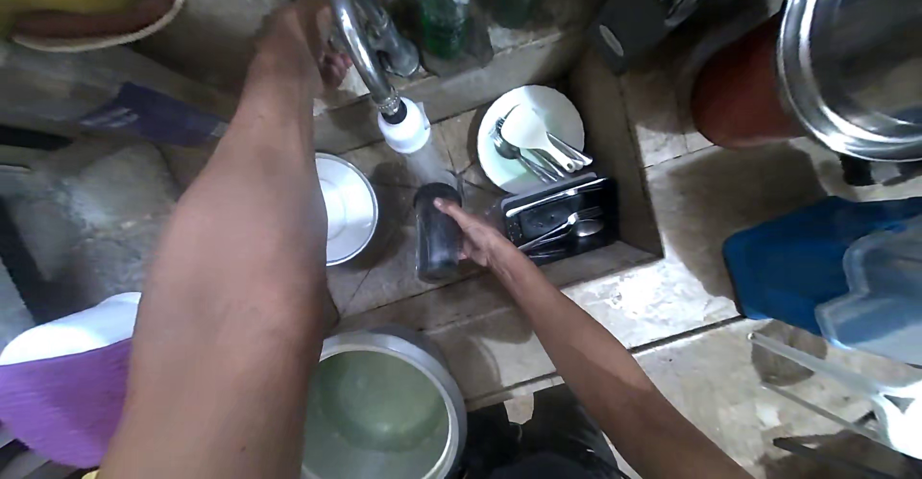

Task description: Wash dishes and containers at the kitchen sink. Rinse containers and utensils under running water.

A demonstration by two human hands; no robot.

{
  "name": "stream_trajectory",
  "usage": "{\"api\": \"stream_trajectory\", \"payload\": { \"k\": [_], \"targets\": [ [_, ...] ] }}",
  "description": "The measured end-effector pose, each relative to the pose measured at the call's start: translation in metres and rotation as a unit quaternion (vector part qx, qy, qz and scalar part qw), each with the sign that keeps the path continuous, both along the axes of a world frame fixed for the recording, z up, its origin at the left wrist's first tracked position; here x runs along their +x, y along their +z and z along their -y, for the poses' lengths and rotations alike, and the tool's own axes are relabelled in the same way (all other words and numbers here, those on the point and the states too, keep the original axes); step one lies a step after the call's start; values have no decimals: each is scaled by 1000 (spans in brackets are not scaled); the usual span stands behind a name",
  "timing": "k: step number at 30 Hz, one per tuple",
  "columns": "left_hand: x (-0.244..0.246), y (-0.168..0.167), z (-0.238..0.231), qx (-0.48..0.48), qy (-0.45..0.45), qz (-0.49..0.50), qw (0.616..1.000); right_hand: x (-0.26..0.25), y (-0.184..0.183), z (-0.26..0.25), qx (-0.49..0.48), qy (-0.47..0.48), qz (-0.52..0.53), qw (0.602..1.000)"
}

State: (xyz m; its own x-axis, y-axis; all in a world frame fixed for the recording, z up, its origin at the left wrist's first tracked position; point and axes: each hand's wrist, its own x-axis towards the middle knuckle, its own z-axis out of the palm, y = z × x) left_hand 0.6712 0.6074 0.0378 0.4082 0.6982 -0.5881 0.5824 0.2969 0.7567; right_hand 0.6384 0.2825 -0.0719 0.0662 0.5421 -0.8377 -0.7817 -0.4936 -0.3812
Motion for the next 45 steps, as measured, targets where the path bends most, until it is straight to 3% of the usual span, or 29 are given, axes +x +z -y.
{"api": "stream_trajectory", "payload": {
  "k": [3,7,9,11,14,18,22,26,28,30,32,34,39,45],
  "targets": [
    [-2,5,7,-5,9,21,1000,0,16,-4,29,57,232,971],
    [5,8,8,-6,35,-8,999,12,37,-26,89,32,479,873],
    [3,-10,-7,-16,38,16,999,21,39,-38,126,10,533,836],
    [1,-21,-13,-33,36,33,998,28,27,-44,120,21,550,826],
    [2,-7,-5,-34,47,31,998,35,30,-44,133,31,555,821],
    [3,-23,-13,-34,52,19,998,35,20,-41,149,9,534,832],
    [7,2,1,-24,41,-28,998,32,17,-40,177,-33,541,822],
    [9,3,0,1,12,-7,1000,34,16,-39,168,-4,487,857],
    [4,18,14,5,-4,-1,1000,29,28,-35,125,-21,380,916],
    [4,27,24,-9,-17,-1,1000,25,27,-32,44,-70,141,987],
    [2,33,24,-14,-2,2,1000,20,19,-26,27,-103,-53,993],
    [-8,35,24,-30,-28,10,999,8,14,-15,26,-138,-123,982],
    [-24,20,27,-2,-60,47,997,-3,19,7,33,-183,-118,975],
    [-21,5,32,-11,0,62,998,-2,70,63,64,-108,12,992]
  ]
}}
